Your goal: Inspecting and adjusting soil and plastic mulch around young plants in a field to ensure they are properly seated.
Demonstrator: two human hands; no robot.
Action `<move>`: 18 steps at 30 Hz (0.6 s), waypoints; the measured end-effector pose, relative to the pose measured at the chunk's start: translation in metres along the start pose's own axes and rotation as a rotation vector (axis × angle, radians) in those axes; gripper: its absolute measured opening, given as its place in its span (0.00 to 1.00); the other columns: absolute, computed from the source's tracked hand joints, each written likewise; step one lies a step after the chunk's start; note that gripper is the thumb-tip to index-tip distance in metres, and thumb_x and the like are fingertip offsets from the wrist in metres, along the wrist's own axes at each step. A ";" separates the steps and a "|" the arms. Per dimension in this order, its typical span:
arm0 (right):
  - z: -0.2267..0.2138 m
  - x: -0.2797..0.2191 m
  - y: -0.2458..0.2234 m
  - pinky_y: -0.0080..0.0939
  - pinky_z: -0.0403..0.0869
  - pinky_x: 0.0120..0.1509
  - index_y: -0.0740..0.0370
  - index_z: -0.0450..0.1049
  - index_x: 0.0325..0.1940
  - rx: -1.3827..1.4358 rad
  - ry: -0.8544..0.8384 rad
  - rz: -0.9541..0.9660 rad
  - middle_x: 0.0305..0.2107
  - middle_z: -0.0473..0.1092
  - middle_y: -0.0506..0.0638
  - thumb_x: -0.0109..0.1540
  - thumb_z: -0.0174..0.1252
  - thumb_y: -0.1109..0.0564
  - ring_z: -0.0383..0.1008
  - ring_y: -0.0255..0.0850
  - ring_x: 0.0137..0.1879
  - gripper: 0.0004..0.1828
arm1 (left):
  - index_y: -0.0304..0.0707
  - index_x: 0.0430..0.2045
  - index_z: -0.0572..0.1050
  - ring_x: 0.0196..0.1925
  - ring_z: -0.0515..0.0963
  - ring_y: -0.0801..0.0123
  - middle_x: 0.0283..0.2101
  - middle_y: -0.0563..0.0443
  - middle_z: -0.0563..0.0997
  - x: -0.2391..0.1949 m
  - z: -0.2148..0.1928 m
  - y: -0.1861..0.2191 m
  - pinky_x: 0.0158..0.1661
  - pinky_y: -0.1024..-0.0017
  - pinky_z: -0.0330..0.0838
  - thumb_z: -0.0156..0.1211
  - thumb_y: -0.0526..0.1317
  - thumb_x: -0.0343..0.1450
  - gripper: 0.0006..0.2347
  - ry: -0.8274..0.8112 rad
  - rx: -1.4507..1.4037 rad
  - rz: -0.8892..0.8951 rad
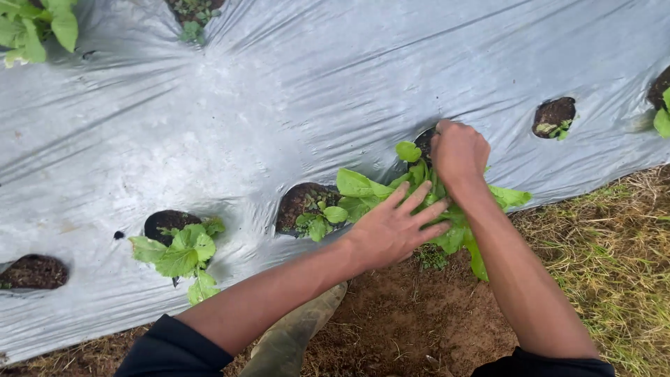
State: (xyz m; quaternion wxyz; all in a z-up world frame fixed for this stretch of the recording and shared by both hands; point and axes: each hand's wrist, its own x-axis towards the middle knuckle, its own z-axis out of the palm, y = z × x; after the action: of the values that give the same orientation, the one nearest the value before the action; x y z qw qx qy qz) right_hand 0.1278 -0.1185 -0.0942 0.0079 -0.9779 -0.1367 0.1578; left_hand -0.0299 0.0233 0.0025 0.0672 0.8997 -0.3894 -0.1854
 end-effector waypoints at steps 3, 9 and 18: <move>0.006 0.006 0.020 0.67 0.78 0.48 0.53 0.83 0.41 0.137 -0.037 0.005 0.33 0.79 0.57 0.64 0.61 0.53 0.80 0.67 0.46 0.06 | 0.55 0.72 0.58 0.78 0.51 0.42 0.76 0.43 0.54 -0.011 0.006 0.008 0.72 0.44 0.50 0.59 0.49 0.75 0.28 0.060 0.087 -0.018; -0.113 -0.093 0.004 0.43 0.62 0.27 0.55 0.85 0.45 0.327 -0.068 -0.020 0.24 0.77 0.49 0.68 0.60 0.54 0.61 0.37 0.20 0.08 | 0.62 0.76 0.46 0.80 0.48 0.42 0.79 0.45 0.41 -0.014 0.019 0.045 0.74 0.38 0.44 0.53 0.51 0.77 0.32 0.287 0.230 -0.187; -0.096 -0.259 0.073 0.51 0.78 0.62 0.72 0.73 0.56 0.857 -0.054 0.026 0.44 0.75 0.63 0.73 0.54 0.67 0.77 0.50 0.51 0.08 | 0.48 0.67 0.65 0.78 0.54 0.44 0.76 0.39 0.55 -0.103 0.116 0.075 0.72 0.46 0.51 0.52 0.57 0.73 0.27 0.365 -0.030 -0.450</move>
State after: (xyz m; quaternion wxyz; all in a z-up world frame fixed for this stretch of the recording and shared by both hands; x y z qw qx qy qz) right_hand -0.0600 -0.2561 0.0722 0.4079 -0.8833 -0.0464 0.2261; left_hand -0.1904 0.0493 -0.0550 0.1068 0.9809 -0.1586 -0.0364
